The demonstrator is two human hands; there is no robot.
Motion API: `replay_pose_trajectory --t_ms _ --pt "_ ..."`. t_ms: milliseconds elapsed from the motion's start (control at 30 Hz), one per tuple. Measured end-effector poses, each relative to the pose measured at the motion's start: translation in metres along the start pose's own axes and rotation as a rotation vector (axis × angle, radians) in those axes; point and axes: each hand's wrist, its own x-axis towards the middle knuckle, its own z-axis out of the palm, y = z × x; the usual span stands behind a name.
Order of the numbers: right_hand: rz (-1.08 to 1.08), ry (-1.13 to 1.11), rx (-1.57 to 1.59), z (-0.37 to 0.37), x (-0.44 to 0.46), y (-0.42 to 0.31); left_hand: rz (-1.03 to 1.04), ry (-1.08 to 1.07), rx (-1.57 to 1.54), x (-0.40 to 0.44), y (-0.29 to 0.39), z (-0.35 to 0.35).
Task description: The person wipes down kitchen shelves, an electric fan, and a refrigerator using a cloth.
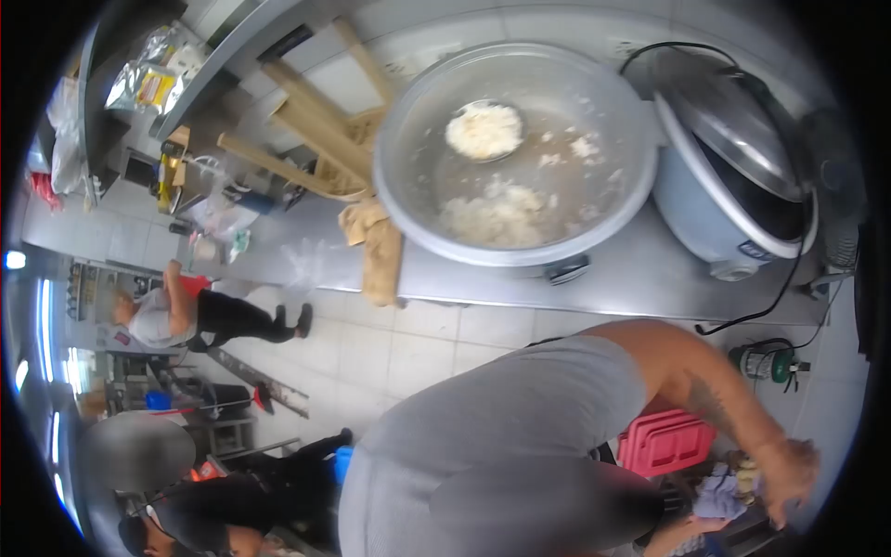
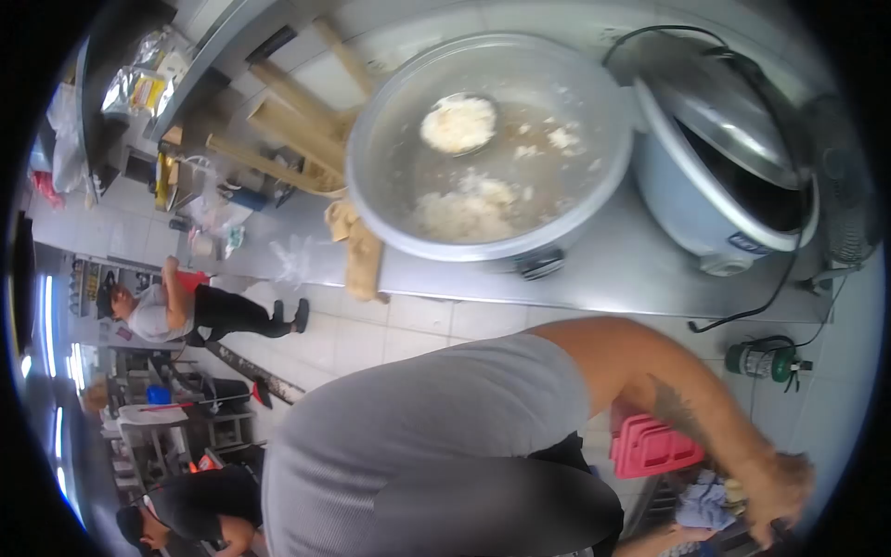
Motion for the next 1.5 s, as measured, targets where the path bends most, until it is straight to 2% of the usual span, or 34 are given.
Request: replay_pose_trajectory --t_ms 100,233,300,333,367,400,433,467,533,567,600,633,667,700,733,767,800,867,933,967,1000,1033,1067,1133,1200,1233,1267,1300,1333,1367,1400,1433,1467,1500 --pt "-0.16 -0.058 -0.008 -0.006 0.091 -0.089 -0.023 -0.055 0.109 0.053 -0.061 -0.031" --pt "-0.698 0.029 0.001 0.011 0.146 -0.272 0.099 -0.241 0.145 0.183 -0.137 -0.057" --pt "-0.867 0.024 0.043 0.0 0.17 -0.351 0.204 -0.373 0.217 0.233 -0.206 -0.029" --pt "-0.904 -0.035 0.093 -0.007 0.188 -0.366 0.295 -0.442 0.282 0.247 -0.235 -0.013" --pt "-0.938 -0.096 0.143 -0.014 0.204 -0.38 0.784 -0.431 0.543 0.25 -0.278 -0.012" --pt "-0.968 -0.161 0.192 -0.02 0.219 -0.394 0.313 -0.634 0.405 0.249 -0.305 -0.003" --pt "-0.922 -0.172 0.239 -0.041 0.239 -0.413 0.43 -1.0 0.473 0.266 -0.343 -0.006" --pt "-0.975 -0.166 0.219 -0.033 0.245 -0.439 0.573 -1.233 0.629 0.289 -0.359 -0.012" --pt "-1.092 0.003 0.152 0.012 0.234 -0.516 0.703 -1.006 0.643 0.377 -0.372 -0.009" --pt "-1.341 0.105 -0.021 0.013 0.235 -0.557 0.662 -0.755 0.545 0.41 -0.396 -0.008" --pt "-1.729 0.492 -0.337 0.004 0.247 -0.607 0.712 -0.538 0.602 0.448 -0.415 -0.002" --pt "-1.964 0.667 -0.638 -0.008 0.265 -0.671 0.743 -0.313 0.654 0.484 -0.431 0.002" --pt "-2.203 0.906 -0.886 -0.021 0.283 -0.734 0.758 -0.286 0.729 0.518 -0.439 0.005" --pt "-1.68 1.451 -0.921 0.001 0.299 -0.751 0.761 -0.257 0.803 0.545 -0.449 0.012" --pt "-2.081 1.547 -1.108 0.007 0.34 -0.77 0.769 -0.249 0.801 0.564 -0.472 0.019" --pt "-1.916 1.851 -1.183 0.017 0.368 -0.771 0.906 -0.229 0.842 0.587 -0.486 0.028" --pt "-2.083 1.831 -1.395 0.011 0.41 -0.784 1.056 -0.166 0.897 0.617 -0.488 0.039" --pt "-2.155 1.52 -1.911 0.045 0.384 -0.789 1.057 -0.084 0.784 0.644 -0.48 0.062" --pt "-2.079 1.639 -1.872 0.027 0.336 -0.867 1.077 -0.073 0.67 0.676 -0.461 0.097" --pt "-2.019 1.663 -1.86 0.012 0.323 -0.9 1.207 -0.06 0.584 0.691 -0.457 0.104" --pt "-1.796 1.923 -1.671 -0.016 0.277 -0.922 1.326 -0.052 0.511 0.703 -0.454 0.1" --pt "-1.777 1.941 -1.653 -0.009 0.268 -0.921 1.34 -0.066 0.5 0.709 -0.438 0.095" --pt "-1.74 2.063 -1.494 -0.011 0.262 -0.927 1.238 -0.253 0.456 0.714 -0.413 0.097" --pt "-1.737 2.319 -1.133 0.014 0.299 -0.926 1.154 -0.433 0.369 0.728 -0.397 0.132" --pt "-1.897 2.5 -1.02 0.065 0.354 -0.896 1.337 -0.287 0.187 0.76 -0.402 0.174" --pt "-2.054 2.477 -1.19 0.075 0.357 -0.886 1.405 -0.233 0.114 0.776 -0.404 0.193" --pt "-2.308 2.128 -1.438 0.067 0.341 -0.895 1.202 -0.155 0.121 0.782 -0.418 0.197" --pt "-2.475 1.709 -1.663 0.054 0.334 -0.9 0.996 -0.089 0.12 0.788 -0.432 0.201" --pt "-2.381 1.77 -1.692 0.016 0.313 -0.932 0.837 -0.045 0.134 0.789 -0.446 0.202" --pt "-2.284 1.828 -1.723 -0.021 0.292 -0.964 0.801 -0.012 0.146 0.784 -0.448 0.2" --pt "-1.932 2.093 -1.36 -0.053 0.25 -0.981 0.798 0.013 0.15 0.779 -0.448 0.197" --pt "-1.478 2.276 -1.07 -0.084 0.207 -0.997 0.79 0.026 0.15 0.773 -0.447 0.196" --pt "-1.7 2.398 -0.758 -0.101 0.17 -0.967 0.789 0.043 0.14 0.768 -0.441 0.195" --pt "-1.685 2.418 -0.751 -0.116 0.173 -0.974 0.783 0.053 0.127 0.764 -0.431 0.197"
